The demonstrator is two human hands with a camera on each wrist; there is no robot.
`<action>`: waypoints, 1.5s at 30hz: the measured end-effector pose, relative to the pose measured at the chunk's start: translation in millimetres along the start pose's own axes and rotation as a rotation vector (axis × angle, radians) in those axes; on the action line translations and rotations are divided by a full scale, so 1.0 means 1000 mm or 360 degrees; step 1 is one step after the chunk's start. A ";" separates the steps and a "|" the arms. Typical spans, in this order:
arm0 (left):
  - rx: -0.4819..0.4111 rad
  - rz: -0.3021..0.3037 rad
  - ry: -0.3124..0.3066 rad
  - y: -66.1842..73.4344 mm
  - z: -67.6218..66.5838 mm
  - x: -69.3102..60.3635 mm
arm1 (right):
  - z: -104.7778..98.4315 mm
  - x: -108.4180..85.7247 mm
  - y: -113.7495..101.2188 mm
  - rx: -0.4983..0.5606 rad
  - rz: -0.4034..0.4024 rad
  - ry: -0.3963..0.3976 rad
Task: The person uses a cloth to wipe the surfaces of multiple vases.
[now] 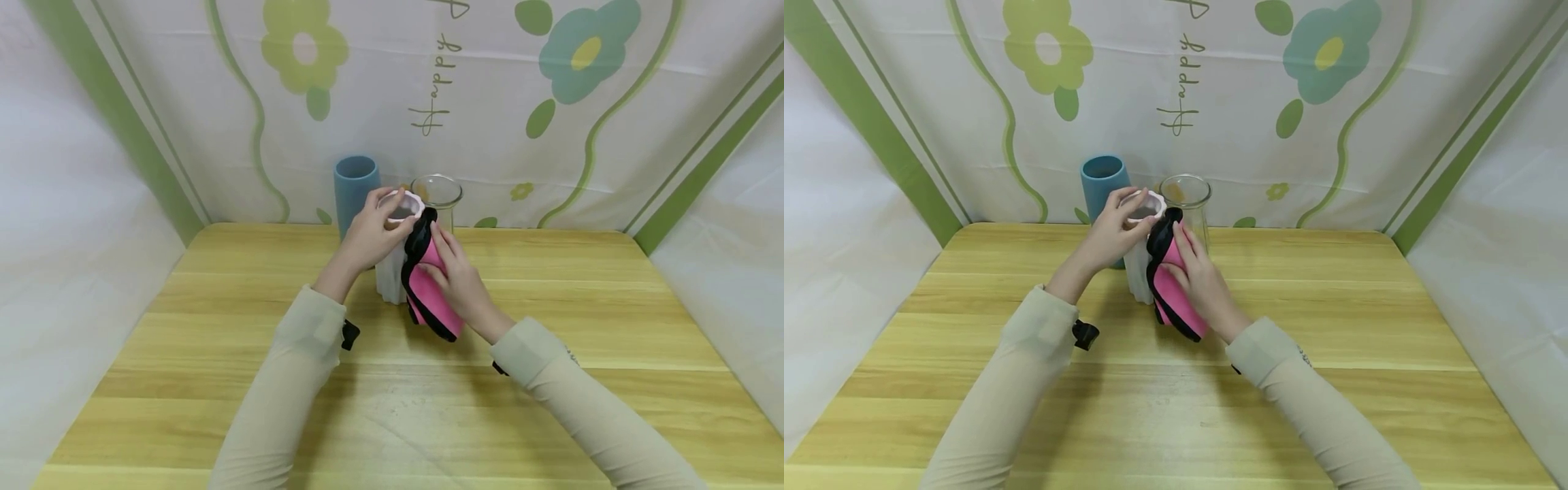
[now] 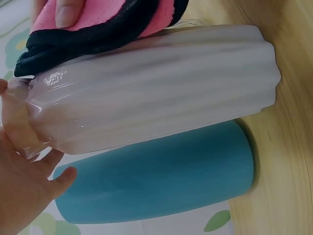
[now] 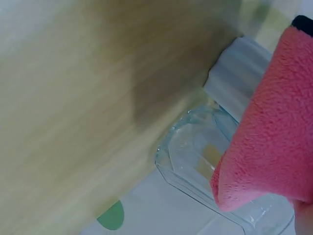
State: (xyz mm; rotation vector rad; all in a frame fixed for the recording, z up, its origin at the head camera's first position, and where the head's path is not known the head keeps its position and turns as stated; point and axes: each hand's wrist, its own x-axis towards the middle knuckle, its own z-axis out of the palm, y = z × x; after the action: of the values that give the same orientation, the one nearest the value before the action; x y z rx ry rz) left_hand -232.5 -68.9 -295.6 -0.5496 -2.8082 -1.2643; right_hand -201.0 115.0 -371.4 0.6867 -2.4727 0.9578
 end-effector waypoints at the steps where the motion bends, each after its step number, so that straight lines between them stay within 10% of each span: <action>1: -0.0011 0.0000 -0.0002 0.000 0.000 0.000 | 0.000 0.000 0.000 -0.0005 -0.0009 0.0001; 16: 0.0059 -0.0016 0.0057 -0.002 0.001 0.000 | 0.022 -0.025 0.025 -0.0164 0.0036 -0.0276; 33: 0.0186 0.0042 0.0005 0.001 -0.003 -0.002 | 0.001 0.001 0.000 -0.0024 -0.0050 0.0077; 45: 0.0068 0.0030 -0.0014 -0.002 0.001 -0.003 | 0.015 -0.013 0.013 -0.0091 0.0032 -0.0159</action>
State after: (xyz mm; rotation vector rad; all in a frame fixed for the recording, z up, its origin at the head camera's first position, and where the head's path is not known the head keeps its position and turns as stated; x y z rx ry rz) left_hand -230.3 -70.4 -297.6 -0.5792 -2.8227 -1.1991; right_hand -201.1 116.6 -395.0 0.7081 -2.5878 0.8765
